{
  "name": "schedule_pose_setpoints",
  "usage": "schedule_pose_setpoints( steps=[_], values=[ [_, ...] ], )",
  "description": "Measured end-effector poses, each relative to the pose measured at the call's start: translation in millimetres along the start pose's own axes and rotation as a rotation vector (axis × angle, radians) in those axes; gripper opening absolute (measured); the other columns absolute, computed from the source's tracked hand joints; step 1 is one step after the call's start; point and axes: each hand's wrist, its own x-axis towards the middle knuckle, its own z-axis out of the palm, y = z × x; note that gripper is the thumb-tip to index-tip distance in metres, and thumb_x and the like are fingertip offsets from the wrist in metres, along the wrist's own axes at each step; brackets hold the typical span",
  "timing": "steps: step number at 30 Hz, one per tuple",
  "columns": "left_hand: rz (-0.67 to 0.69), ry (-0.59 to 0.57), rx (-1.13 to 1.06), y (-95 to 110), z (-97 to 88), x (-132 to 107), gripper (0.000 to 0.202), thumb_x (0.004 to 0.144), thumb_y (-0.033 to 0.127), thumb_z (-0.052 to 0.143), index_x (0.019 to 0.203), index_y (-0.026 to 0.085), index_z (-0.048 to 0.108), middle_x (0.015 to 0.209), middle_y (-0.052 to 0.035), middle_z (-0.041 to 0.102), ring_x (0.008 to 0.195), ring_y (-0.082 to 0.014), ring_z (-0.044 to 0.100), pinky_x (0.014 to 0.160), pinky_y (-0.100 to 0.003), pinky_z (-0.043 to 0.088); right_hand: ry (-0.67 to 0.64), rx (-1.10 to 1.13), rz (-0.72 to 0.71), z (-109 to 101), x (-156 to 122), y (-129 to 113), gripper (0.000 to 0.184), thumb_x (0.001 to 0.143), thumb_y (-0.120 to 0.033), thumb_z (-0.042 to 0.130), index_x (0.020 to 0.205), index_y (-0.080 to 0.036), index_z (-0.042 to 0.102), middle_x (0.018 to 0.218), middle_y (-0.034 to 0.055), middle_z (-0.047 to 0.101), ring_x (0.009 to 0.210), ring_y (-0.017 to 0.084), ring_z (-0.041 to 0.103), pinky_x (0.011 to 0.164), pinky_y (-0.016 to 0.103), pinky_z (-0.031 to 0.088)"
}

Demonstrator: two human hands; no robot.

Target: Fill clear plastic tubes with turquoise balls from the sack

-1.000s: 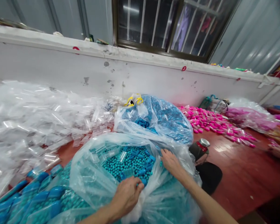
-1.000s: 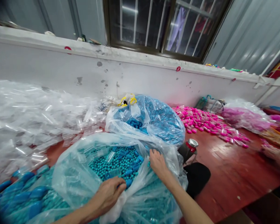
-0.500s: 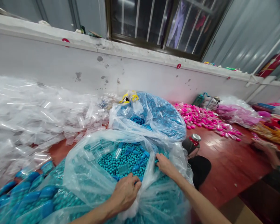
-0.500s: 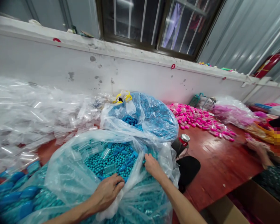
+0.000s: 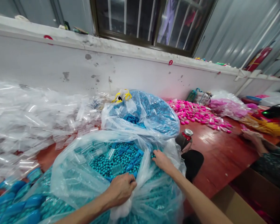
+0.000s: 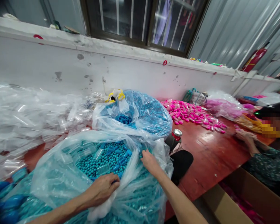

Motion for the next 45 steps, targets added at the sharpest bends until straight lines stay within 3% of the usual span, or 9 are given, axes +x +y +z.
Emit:
schedule_pose_setpoints(
  steps=[5,11,19,25,29,33,38,41,45],
  values=[
    [-0.017,0.011,-0.014,0.8,2.2,-2.0,0.032,0.084,0.030,0.030,0.086,0.023,0.062,0.088,-0.0041,0.063,0.086,-0.0185,0.057,0.077,-0.028,0.039,0.008,-0.049,-0.035,14.0,-1.3,-2.7,0.018,0.080,-0.008,0.040,0.094,-0.014,0.048,0.097,0.0103,0.053,0.087,0.019,0.053,0.073,0.027,0.040],
    [-0.026,0.002,-0.002,2.3,4.9,-3.0,0.032,0.085,0.031,0.030,0.089,0.023,0.061,0.091,-0.0034,0.062,0.088,-0.0179,0.057,0.078,-0.028,0.039,-0.013,-0.066,-0.103,7.9,0.8,3.8,0.028,0.082,-0.002,0.028,0.093,-0.015,0.050,0.093,0.0091,0.055,0.084,0.017,0.052,0.074,0.027,0.038],
    [-0.042,-0.010,-0.004,3.6,1.8,-1.9,0.032,0.085,0.030,0.030,0.088,0.024,0.061,0.091,-0.0029,0.062,0.088,-0.0167,0.057,0.079,-0.027,0.039,-0.064,0.113,-0.020,-0.2,5.5,2.0,0.024,0.078,-0.001,0.034,0.084,-0.011,0.055,0.092,0.0132,0.058,0.090,0.020,0.053,0.078,0.030,0.040],
    [-0.039,-0.028,-0.016,1.0,2.9,-0.6,0.032,0.085,0.029,0.030,0.099,0.023,0.058,0.098,-0.0037,0.061,0.093,-0.0165,0.056,0.083,-0.027,0.039,-0.179,0.419,0.079,-37.2,14.8,6.3,0.013,0.073,-0.008,0.042,0.076,-0.014,0.053,0.056,-0.0017,0.053,0.051,0.011,0.055,0.047,0.020,0.045],
    [-0.048,-0.054,-0.007,-1.5,6.3,0.1,0.034,0.084,0.031,0.032,0.109,0.025,0.054,0.107,-0.0033,0.060,0.100,-0.0171,0.054,0.089,-0.027,0.037,-0.173,0.869,-0.012,-70.2,10.7,-8.0,0.019,0.076,-0.018,0.044,0.094,-0.016,0.050,0.072,-0.0013,0.055,0.066,0.012,0.060,0.048,0.019,0.050],
    [-0.032,-0.080,0.012,-3.7,7.6,0.5,0.037,0.086,0.033,0.029,0.109,0.025,0.057,0.108,-0.0040,0.060,0.103,-0.0187,0.053,0.091,-0.029,0.037,-0.108,1.337,-0.071,-91.9,10.4,-19.1,0.027,0.068,-0.023,0.057,0.094,-0.017,0.050,0.085,0.0005,0.054,0.073,0.015,0.061,0.047,0.021,0.050],
    [-0.029,-0.061,0.009,1.2,5.5,-1.4,0.036,0.086,0.032,0.030,0.107,0.025,0.059,0.104,-0.0045,0.061,0.101,-0.0192,0.053,0.091,-0.030,0.037,0.006,1.082,0.060,-73.0,8.0,-13.5,0.015,0.074,-0.019,0.049,0.088,-0.016,0.053,0.066,-0.0028,0.052,0.052,0.009,0.054,0.039,0.016,0.042],
    [0.002,-0.027,-0.002,7.3,6.2,-6.3,0.034,0.085,0.032,0.032,0.098,0.027,0.063,0.095,-0.0041,0.062,0.091,-0.0185,0.056,0.084,-0.030,0.041,-0.101,0.776,-0.063,-48.4,-0.1,-26.8,0.016,0.076,-0.018,0.045,0.086,-0.016,0.058,0.055,-0.0046,0.050,0.046,0.008,0.049,0.040,0.017,0.037],
    [-0.010,0.168,-0.105,-0.9,4.3,-12.4,0.032,0.085,0.032,0.034,0.102,0.024,0.060,0.095,-0.0045,0.060,0.089,-0.0164,0.056,0.081,-0.026,0.041,-0.105,0.415,-0.303,-35.3,-10.1,-61.4,0.017,0.076,-0.016,0.046,0.077,-0.017,0.062,0.070,0.0003,0.062,0.066,0.012,0.056,0.058,0.020,0.038]
  ],
)
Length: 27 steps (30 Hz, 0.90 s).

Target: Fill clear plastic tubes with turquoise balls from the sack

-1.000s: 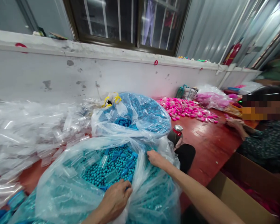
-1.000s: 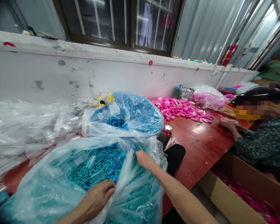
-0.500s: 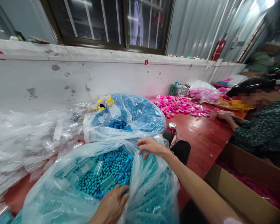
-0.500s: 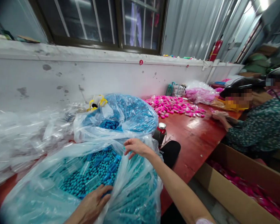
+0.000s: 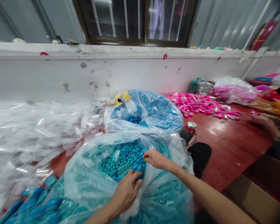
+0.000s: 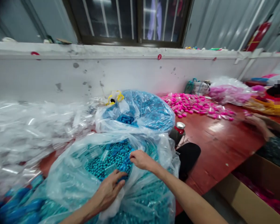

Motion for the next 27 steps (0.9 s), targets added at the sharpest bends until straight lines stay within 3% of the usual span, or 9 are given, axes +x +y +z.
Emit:
schedule_pose_setpoints(
  steps=[4,7,9,13,16,19,21,24,27],
  values=[
    [-0.175,0.240,-0.012,-38.6,-26.5,1.4,0.032,0.086,0.027,0.030,0.099,0.021,0.059,0.092,-0.0033,0.063,0.086,-0.0151,0.057,0.079,-0.025,0.040,0.004,-0.243,0.028,-2.1,4.5,-25.2,0.021,0.079,-0.018,0.043,0.079,-0.019,0.064,0.080,0.0026,0.066,0.077,0.016,0.057,0.063,0.023,0.035],
    [-0.338,0.231,0.098,-67.9,-47.5,3.3,0.026,0.082,0.024,0.037,0.099,0.019,0.057,0.087,-0.0035,0.064,0.084,-0.0169,0.058,0.077,-0.026,0.040,-0.009,-0.301,0.046,-6.5,7.2,-36.2,0.022,0.082,-0.020,0.041,0.082,-0.021,0.063,0.082,0.0028,0.066,0.079,0.017,0.057,0.063,0.024,0.033],
    [-0.311,0.197,0.125,-77.0,-49.3,4.2,0.027,0.080,0.024,0.041,0.104,0.018,0.054,0.091,-0.0047,0.063,0.088,-0.0176,0.057,0.078,-0.026,0.040,-0.041,-0.316,0.038,-3.5,8.3,-40.8,0.022,0.083,-0.021,0.041,0.083,-0.021,0.063,0.082,0.0023,0.066,0.080,0.017,0.057,0.063,0.024,0.033],
    [-0.190,0.112,0.190,-70.9,-25.8,11.0,0.032,0.077,0.025,0.046,0.109,0.021,0.050,0.110,-0.0077,0.055,0.096,-0.0201,0.055,0.082,-0.029,0.039,-0.089,-0.396,-0.007,20.8,8.7,-43.8,0.018,0.083,-0.023,0.044,0.093,-0.021,0.059,0.091,0.0039,0.063,0.088,0.018,0.056,0.069,0.024,0.035],
    [-0.196,0.009,0.198,-65.5,-10.2,23.2,0.022,0.076,0.023,0.046,0.095,0.021,0.056,0.103,-0.0078,0.059,0.095,-0.0219,0.056,0.082,-0.032,0.039,-0.139,-0.511,-0.036,42.2,8.8,-41.9,0.019,0.081,-0.025,0.050,0.098,-0.020,0.055,0.099,0.0059,0.058,0.089,0.019,0.056,0.069,0.025,0.038],
    [-0.191,-0.028,0.143,-70.7,-10.2,34.3,0.015,0.073,0.022,0.049,0.085,0.020,0.058,0.090,-0.0055,0.064,0.091,-0.0213,0.057,0.078,-0.029,0.041,-0.144,-0.599,0.006,50.7,12.3,-42.4,0.016,0.081,-0.026,0.050,0.095,-0.020,0.054,0.100,0.0058,0.056,0.082,0.018,0.059,0.063,0.025,0.039],
    [-0.179,-0.037,0.114,-76.1,-15.0,36.8,0.020,0.069,0.020,0.052,0.089,0.021,0.057,0.090,-0.0043,0.065,0.090,-0.0208,0.058,0.075,-0.028,0.042,-0.096,-0.639,0.021,51.2,18.0,-46.5,0.015,0.082,-0.025,0.049,0.095,-0.020,0.053,0.100,0.0060,0.055,0.079,0.018,0.059,0.061,0.025,0.039],
    [-0.158,-0.008,0.087,-79.4,-19.8,31.3,0.033,0.071,0.017,0.048,0.104,0.020,0.050,0.095,-0.0054,0.064,0.091,-0.0191,0.058,0.075,-0.026,0.041,-0.088,-0.631,-0.082,56.9,31.2,-55.5,0.019,0.081,-0.025,0.049,0.100,-0.021,0.050,0.101,0.0055,0.055,0.081,0.018,0.059,0.060,0.025,0.040],
    [-0.187,0.072,0.073,-78.6,-19.8,17.8,0.033,0.076,0.011,0.037,0.107,0.015,0.046,0.100,-0.0087,0.061,0.095,-0.0176,0.056,0.079,-0.026,0.039,-0.186,-0.605,-0.188,71.9,44.6,-60.1,0.019,0.083,-0.022,0.045,0.101,-0.020,0.051,0.100,0.0063,0.056,0.083,0.019,0.059,0.061,0.025,0.040]
  ],
)
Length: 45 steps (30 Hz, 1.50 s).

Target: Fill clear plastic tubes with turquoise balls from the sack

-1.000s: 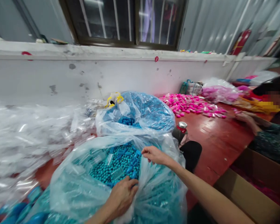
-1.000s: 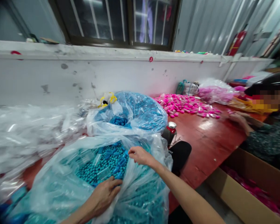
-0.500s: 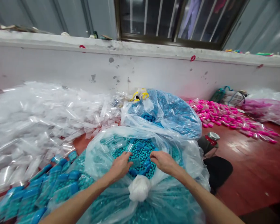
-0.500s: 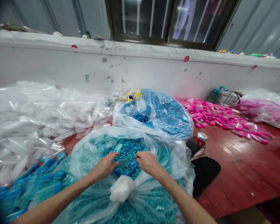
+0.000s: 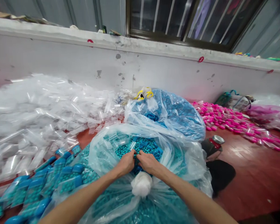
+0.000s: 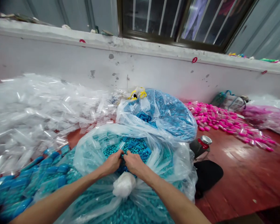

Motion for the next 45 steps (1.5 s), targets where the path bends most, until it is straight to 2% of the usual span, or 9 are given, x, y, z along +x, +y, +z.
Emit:
schedule_pose_setpoints(
  steps=[4,8,19,25,29,33,36,41,45],
  values=[
    [-0.145,0.051,-0.135,-8.0,-2.0,-13.2,0.027,0.076,0.012,0.041,0.100,0.016,0.051,0.097,-0.0075,0.061,0.095,-0.0181,0.055,0.081,-0.027,0.037,-0.058,0.076,0.031,9.8,11.4,0.8,0.018,0.080,-0.024,0.049,0.095,-0.018,0.055,0.098,0.0099,0.059,0.087,0.022,0.059,0.066,0.028,0.039],
    [-0.312,0.000,-0.285,-17.9,-3.8,-8.9,0.026,0.076,0.021,0.044,0.098,0.013,0.055,0.070,-0.0020,0.061,0.068,-0.0155,0.058,0.063,-0.024,0.042,-0.042,0.171,0.156,7.9,10.9,12.8,0.014,0.079,-0.019,0.047,0.086,-0.016,0.059,0.087,0.0088,0.065,0.085,0.021,0.059,0.065,0.026,0.037],
    [-0.418,-0.021,-0.714,-16.4,3.6,-2.0,0.032,0.069,0.007,0.045,0.100,0.010,0.050,0.050,0.0061,0.049,0.044,-0.0102,0.050,0.046,-0.020,0.042,-0.094,0.365,0.069,13.2,9.3,-2.3,0.014,0.075,-0.023,0.051,0.084,-0.017,0.061,0.088,0.0079,0.066,0.086,0.021,0.058,0.067,0.026,0.037],
    [-0.410,0.099,-0.823,-0.5,-0.5,-5.6,0.029,0.078,0.028,0.043,0.102,0.012,0.047,0.064,0.0019,0.052,0.055,-0.0100,0.052,0.048,-0.019,0.042,-0.073,0.585,0.140,18.3,20.1,-6.0,0.028,0.084,-0.018,0.032,0.090,-0.012,0.058,0.078,0.0055,0.066,0.063,0.013,0.060,0.055,0.021,0.039],
    [-0.304,0.088,-0.741,5.5,-1.6,-2.9,0.025,0.079,0.031,0.037,0.091,0.014,0.050,0.071,0.0002,0.054,0.060,-0.0109,0.053,0.053,-0.020,0.041,-0.002,0.668,0.083,12.9,11.4,-11.1,0.025,0.082,-0.023,0.039,0.077,-0.015,0.062,0.068,0.0006,0.065,0.057,0.011,0.057,0.053,0.018,0.037],
    [-0.297,0.078,-0.524,-9.8,-7.2,9.4,0.011,0.066,0.020,0.051,0.076,0.016,0.050,0.066,0.0002,0.053,0.068,-0.0166,0.054,0.060,-0.025,0.038,0.136,0.600,0.106,1.3,-3.3,5.8,0.020,0.076,-0.022,0.047,0.064,-0.017,0.062,0.064,0.0005,0.063,0.064,0.013,0.055,0.058,0.020,0.036],
    [-0.292,0.061,-0.499,-15.6,-6.3,19.4,0.019,0.052,0.008,0.057,0.062,0.019,0.045,0.062,0.0002,0.052,0.075,-0.0209,0.054,0.066,-0.027,0.035,0.204,0.661,0.151,-8.9,-12.2,33.1,0.021,0.078,-0.020,0.043,0.067,-0.017,0.061,0.063,-0.0010,0.061,0.060,0.011,0.053,0.056,0.020,0.035],
    [-0.281,0.034,-0.626,3.9,18.6,41.3,0.031,0.047,0.002,0.060,0.045,0.020,0.034,0.057,-0.0006,0.049,0.084,-0.0234,0.052,0.068,-0.026,0.033,0.273,0.711,0.208,-18.7,-18.3,67.9,0.023,0.080,-0.024,0.040,0.067,-0.017,0.059,0.061,-0.0018,0.059,0.057,0.011,0.053,0.055,0.020,0.037],
    [-0.291,-0.029,-0.893,14.4,37.6,61.4,0.028,0.052,0.012,0.065,0.045,0.019,0.039,0.044,0.0049,0.036,0.061,-0.0169,0.050,0.058,-0.025,0.034,0.309,0.607,0.190,-14.4,-6.8,65.6,0.024,0.081,-0.020,0.039,0.071,-0.018,0.060,0.067,-0.0001,0.062,0.066,0.013,0.057,0.061,0.022,0.040]
  ],
)
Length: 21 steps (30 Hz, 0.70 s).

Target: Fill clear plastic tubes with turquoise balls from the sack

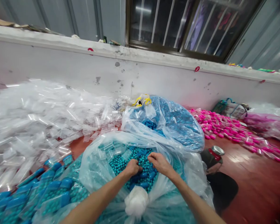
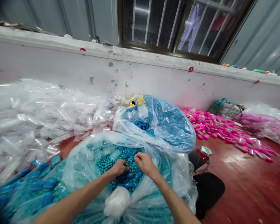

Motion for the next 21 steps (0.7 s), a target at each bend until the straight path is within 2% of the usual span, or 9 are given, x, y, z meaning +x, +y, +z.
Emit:
schedule_pose_setpoints(
  steps=[2,5,9,13,16,21],
  values=[
    [-0.014,-0.075,-0.176,-1.5,2.4,4.7,0.021,0.058,0.021,0.065,0.053,0.018,0.044,0.044,0.0068,0.037,0.051,-0.0123,0.045,0.054,-0.024,0.036,0.065,-0.127,-0.012,10.0,8.5,-5.1,0.022,0.081,-0.018,0.040,0.084,-0.017,0.061,0.083,0.0034,0.064,0.080,0.015,0.058,0.071,0.024,0.041],
    [-0.023,-0.165,-0.418,-3.0,-0.3,2.5,0.021,0.061,0.027,0.066,0.064,0.017,0.048,0.053,0.0055,0.047,0.050,-0.0092,0.046,0.056,-0.024,0.041,0.090,-0.405,0.048,21.8,23.6,-11.6,0.026,0.083,-0.021,0.043,0.106,-0.017,0.054,0.106,0.0092,0.060,0.095,0.018,0.056,0.078,0.027,0.041],
    [-0.054,-0.209,-0.615,-5.6,-7.9,-6.4,0.025,0.059,0.023,0.069,0.071,0.017,0.049,0.062,0.0036,0.055,0.057,-0.0100,0.053,0.062,-0.025,0.044,0.004,-0.572,0.128,23.2,38.5,-5.9,0.025,0.082,-0.024,0.047,0.103,-0.015,0.055,0.101,0.0126,0.062,0.092,0.022,0.059,0.075,0.029,0.042],
    [-0.097,-0.213,-0.684,-9.4,-13.0,-9.5,0.027,0.056,0.018,0.070,0.073,0.016,0.049,0.063,0.0034,0.056,0.057,-0.0101,0.054,0.060,-0.024,0.043,-0.025,-0.608,0.150,16.5,45.9,5.3,0.026,0.079,-0.028,0.052,0.101,-0.014,0.056,0.100,0.0132,0.063,0.094,0.023,0.058,0.077,0.030,0.041],
    [-0.108,-0.211,-0.684,-9.2,-15.3,-11.4,0.031,0.054,0.019,0.072,0.076,0.016,0.051,0.062,0.0037,0.055,0.055,-0.0103,0.052,0.057,-0.023,0.040,-0.025,-0.629,0.143,15.3,49.2,5.1,0.029,0.076,-0.029,0.055,0.101,-0.013,0.057,0.102,0.0140,0.062,0.096,0.026,0.057,0.077,0.031,0.042],
    [-0.064,-0.180,-0.639,-2.7,-25.1,-25.3,0.034,0.054,0.027,0.074,0.079,0.014,0.055,0.062,0.0028,0.053,0.055,-0.0094,0.049,0.053,-0.021,0.036,0.001,-0.650,0.066,21.2,44.1,-3.8,0.032,0.078,-0.016,0.048,0.110,-0.013,0.051,0.113,0.0150,0.057,0.105,0.025,0.051,0.085,0.033,0.038]
  ],
)
